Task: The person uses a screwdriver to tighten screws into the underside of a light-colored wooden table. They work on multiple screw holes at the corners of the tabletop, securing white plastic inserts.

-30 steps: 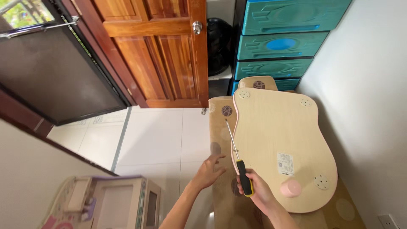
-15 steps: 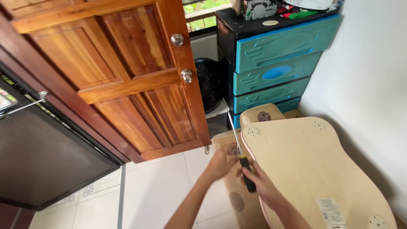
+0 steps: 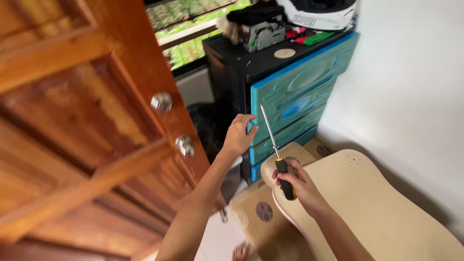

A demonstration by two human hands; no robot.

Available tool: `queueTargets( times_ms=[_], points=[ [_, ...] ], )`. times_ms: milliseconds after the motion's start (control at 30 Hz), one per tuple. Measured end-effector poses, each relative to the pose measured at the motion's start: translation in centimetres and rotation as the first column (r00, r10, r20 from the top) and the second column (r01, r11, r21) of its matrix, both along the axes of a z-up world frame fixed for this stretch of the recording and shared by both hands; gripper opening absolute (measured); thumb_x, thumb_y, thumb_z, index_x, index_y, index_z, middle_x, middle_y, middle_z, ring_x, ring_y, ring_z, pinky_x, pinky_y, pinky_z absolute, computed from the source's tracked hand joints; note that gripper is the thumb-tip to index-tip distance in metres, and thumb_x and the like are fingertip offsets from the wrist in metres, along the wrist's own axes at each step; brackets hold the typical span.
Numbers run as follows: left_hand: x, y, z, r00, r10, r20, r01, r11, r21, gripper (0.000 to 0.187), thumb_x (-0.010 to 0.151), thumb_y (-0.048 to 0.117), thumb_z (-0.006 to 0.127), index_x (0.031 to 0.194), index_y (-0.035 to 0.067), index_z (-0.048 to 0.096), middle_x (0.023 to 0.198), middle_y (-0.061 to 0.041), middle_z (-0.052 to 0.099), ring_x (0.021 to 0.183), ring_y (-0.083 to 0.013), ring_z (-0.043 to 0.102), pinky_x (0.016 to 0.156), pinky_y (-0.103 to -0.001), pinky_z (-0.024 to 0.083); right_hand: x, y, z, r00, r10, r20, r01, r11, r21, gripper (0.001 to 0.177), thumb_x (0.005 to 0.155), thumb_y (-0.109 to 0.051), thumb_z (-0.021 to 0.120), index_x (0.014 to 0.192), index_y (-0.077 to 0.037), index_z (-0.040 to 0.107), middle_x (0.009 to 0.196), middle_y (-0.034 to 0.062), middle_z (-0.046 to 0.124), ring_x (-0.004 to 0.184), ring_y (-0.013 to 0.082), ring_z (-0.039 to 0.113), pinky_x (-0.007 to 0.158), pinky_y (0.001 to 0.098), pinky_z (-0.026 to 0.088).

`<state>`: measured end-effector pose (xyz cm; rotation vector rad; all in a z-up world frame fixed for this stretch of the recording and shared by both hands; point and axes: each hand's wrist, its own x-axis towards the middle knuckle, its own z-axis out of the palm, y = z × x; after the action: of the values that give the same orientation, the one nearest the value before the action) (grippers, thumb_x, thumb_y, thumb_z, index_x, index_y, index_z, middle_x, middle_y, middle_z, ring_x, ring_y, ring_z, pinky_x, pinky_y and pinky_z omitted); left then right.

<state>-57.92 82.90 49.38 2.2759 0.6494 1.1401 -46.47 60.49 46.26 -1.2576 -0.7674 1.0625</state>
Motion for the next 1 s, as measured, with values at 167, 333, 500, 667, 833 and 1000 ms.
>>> queueTargets(
  times_ms=[167,333,500,667,833,1000],
  points=[
    [5.8,14.7,2.7,0.997,0.069,-0.033,-0.064,0.989,0.133,0.029,0.088,0.013,0.071,0.117,0.009,0.071,0.118,-0.012,0.066,0.111,-0.0337,0.061,0.091,-0.048,0.049,1.4,13.0,3.2,0.987,-0.161,-0.005,0.161,0.987,0.002,0.03,0.092,-0.012,0.061,0.12,-0.005,0.056,0.096,0.0082,0.069,0.087,0.0152,0.063,0.085,0.0294,0.049],
    [11.4,26.5,3.9,0.997,0.061,-0.04,-0.051,0.976,0.213,0.029,0.086,0.013,0.073,0.115,0.009,0.072,0.116,-0.013,0.065,0.109,-0.0339,0.061,0.091,-0.048,0.05,2.5,21.6,6.0,0.973,-0.227,-0.047,0.229,0.973,0.024,0.028,0.093,-0.012,0.059,0.119,-0.006,0.053,0.092,0.0069,0.067,0.084,0.0148,0.06,0.082,0.031,0.048],
    [14.5,31.9,3.1,0.966,0.032,-0.255,0.015,0.984,0.18,0.029,0.077,0.02,0.084,0.103,0.009,0.077,0.108,-0.013,0.066,0.106,-0.0327,0.064,0.09,-0.045,0.053,2.5,24.3,6.4,0.958,-0.286,-0.015,0.285,0.958,-0.042,0.027,0.092,-0.012,0.06,0.118,-0.008,0.055,0.092,0.006,0.068,0.083,0.0136,0.061,0.081,0.0311,0.049],
    [15.8,32.7,2.8,0.946,0.036,-0.321,0.011,0.989,0.146,0.015,0.081,0.023,0.084,0.088,0.011,0.079,0.101,-0.007,0.07,0.105,-0.0287,0.066,0.09,-0.043,0.055,3.1,25.3,6.8,0.949,-0.315,0.028,0.316,0.948,-0.024,0.024,0.093,-0.013,0.061,0.116,-0.007,0.056,0.091,0.0059,0.068,0.083,0.0136,0.06,0.081,0.0306,0.049],
    [16.3,33.0,2.9,0.963,0.042,-0.268,0.026,0.969,0.245,0.011,0.082,0.017,0.081,0.085,0.009,0.075,0.099,-0.007,0.073,0.099,-0.029,0.068,0.081,-0.043,0.056,2.9,25.3,6.9,0.941,-0.336,0.027,0.337,0.94,-0.048,0.025,0.092,-0.014,0.06,0.115,-0.007,0.056,0.09,0.0032,0.07,0.083,0.0118,0.061,0.082,0.0285,0.05],
    [16.3,32.3,4.4,0.85,-0.484,0.208,0.521,0.718,-0.462,0.011,0.099,0.018,0.07,0.104,0.008,0.07,0.099,-0.006,0.077,0.085,-0.0134,0.065,0.078,-0.029,0.054,3.0,23.7,7.5,0.829,-0.435,0.35,0.456,0.89,0.025,0.035,0.097,-0.027,0.062,0.127,-0.01,0.057,0.081,0.0031,0.061,0.077,0.0114,0.056,0.071,0.028,0.046]
  ],
)
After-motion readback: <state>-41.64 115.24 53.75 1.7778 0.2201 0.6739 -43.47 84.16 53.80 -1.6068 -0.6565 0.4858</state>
